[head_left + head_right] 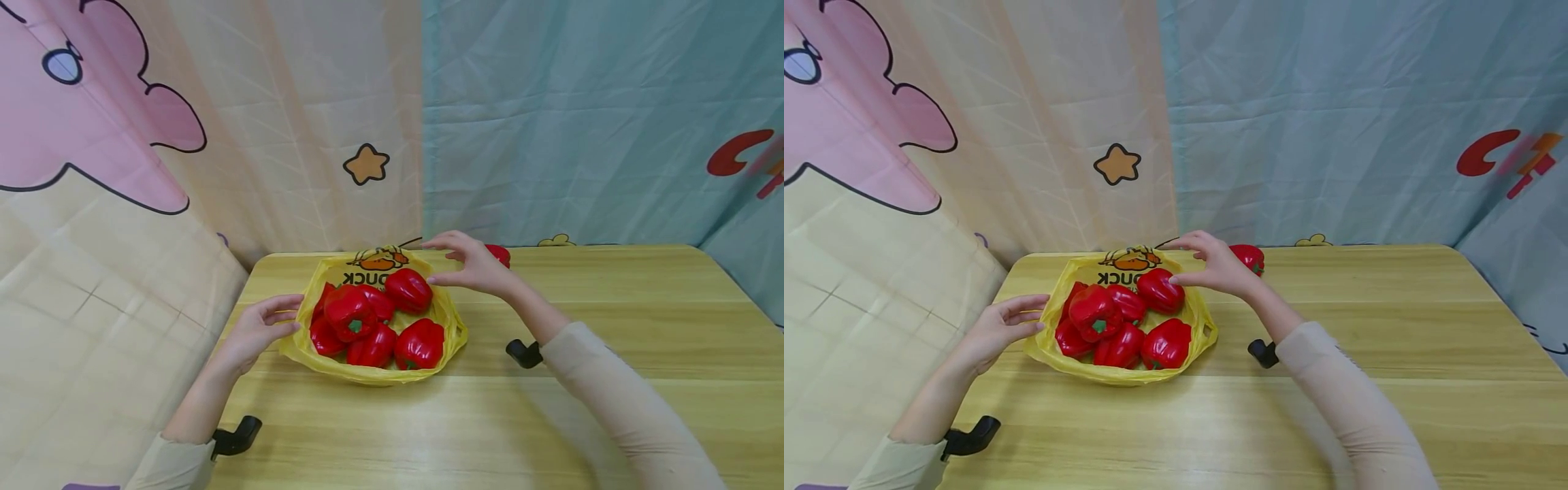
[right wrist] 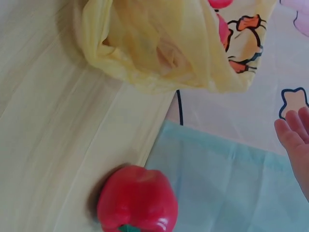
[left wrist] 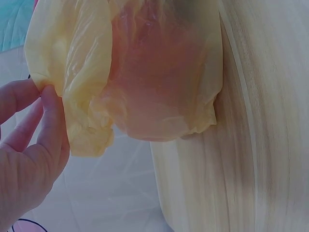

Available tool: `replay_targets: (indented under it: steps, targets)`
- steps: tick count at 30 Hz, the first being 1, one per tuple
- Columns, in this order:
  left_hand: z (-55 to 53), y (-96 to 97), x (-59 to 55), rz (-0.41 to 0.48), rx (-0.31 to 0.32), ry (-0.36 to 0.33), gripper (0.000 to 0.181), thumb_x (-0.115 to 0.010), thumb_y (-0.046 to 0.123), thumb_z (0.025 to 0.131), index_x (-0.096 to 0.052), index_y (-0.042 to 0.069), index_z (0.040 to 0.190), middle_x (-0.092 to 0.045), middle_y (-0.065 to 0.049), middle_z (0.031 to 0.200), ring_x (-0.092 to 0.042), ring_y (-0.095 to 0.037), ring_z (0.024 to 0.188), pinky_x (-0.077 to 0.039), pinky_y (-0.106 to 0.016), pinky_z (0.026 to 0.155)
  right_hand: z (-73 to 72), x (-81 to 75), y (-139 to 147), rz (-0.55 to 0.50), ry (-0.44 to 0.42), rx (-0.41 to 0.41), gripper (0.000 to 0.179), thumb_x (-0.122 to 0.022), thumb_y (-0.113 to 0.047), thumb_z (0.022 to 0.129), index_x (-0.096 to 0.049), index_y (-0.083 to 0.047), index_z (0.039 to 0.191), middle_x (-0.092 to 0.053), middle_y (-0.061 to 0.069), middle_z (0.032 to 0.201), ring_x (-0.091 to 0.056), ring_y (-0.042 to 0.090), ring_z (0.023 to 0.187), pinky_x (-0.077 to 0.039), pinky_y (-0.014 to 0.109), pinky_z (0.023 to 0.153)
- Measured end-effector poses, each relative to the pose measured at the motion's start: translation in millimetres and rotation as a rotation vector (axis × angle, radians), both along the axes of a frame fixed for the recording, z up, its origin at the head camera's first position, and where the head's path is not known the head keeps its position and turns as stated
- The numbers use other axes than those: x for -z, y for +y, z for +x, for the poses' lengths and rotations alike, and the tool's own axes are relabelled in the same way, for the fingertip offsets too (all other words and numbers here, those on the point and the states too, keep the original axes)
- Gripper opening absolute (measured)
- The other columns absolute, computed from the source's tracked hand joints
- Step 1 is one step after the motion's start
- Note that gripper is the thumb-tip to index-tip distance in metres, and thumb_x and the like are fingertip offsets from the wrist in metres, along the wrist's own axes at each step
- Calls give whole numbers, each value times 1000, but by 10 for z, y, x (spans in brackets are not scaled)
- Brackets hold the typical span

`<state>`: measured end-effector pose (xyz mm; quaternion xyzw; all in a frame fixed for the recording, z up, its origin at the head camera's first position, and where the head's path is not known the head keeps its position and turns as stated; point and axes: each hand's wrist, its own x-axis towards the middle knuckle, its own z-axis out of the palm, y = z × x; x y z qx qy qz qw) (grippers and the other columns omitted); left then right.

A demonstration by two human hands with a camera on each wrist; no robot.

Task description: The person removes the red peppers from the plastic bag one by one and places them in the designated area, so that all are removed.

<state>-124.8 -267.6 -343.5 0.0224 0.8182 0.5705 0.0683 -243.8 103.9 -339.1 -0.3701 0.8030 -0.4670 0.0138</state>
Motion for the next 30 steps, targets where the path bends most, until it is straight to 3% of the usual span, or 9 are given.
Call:
replay_targets:
  steps: [12, 20, 25, 30]
  targets:
    - [11, 15, -32, -1, -4, -13, 50, -59, -5, 86, -42, -10, 133, -45, -29, 130, -57, -22, 104, -51, -24, 81, 39, -88, -285, 9, -109, -97, 55, -77, -19, 76, -56, -10, 126, -52, 10, 124, -50, 29, 112, -44, 47, 95]
    - [1, 7, -11, -4, -11, -18, 50, -60, -5, 86, -44, -9, 132, -45, -28, 130, -57, -24, 104, -52, -24, 80, 42, -72, -487, 22, -118, -171, 55, -77, -19, 77, -56, -11, 127, -53, 6, 121, -52, 32, 110, -46, 50, 91]
    - [-6, 7, -5, -8, -9, -17, 49, -60, -5, 86, -44, -9, 132, -45, -28, 130, -56, -25, 105, -52, -24, 81, 57, -77, -606, 58, -97, -207, 57, -77, -23, 76, -56, -13, 128, -54, 2, 124, -53, 24, 107, -49, 46, 86]
    - [-6, 6, 1, 1, -8, -15, 49, -59, -7, 85, -44, -9, 132, -45, -29, 130, -56, -26, 105, -52, -25, 81, 71, -87, -713, 111, -129, -237, 59, -77, -24, 77, -54, -14, 130, -53, 1, 127, -53, 18, 106, -52, 38, 83]
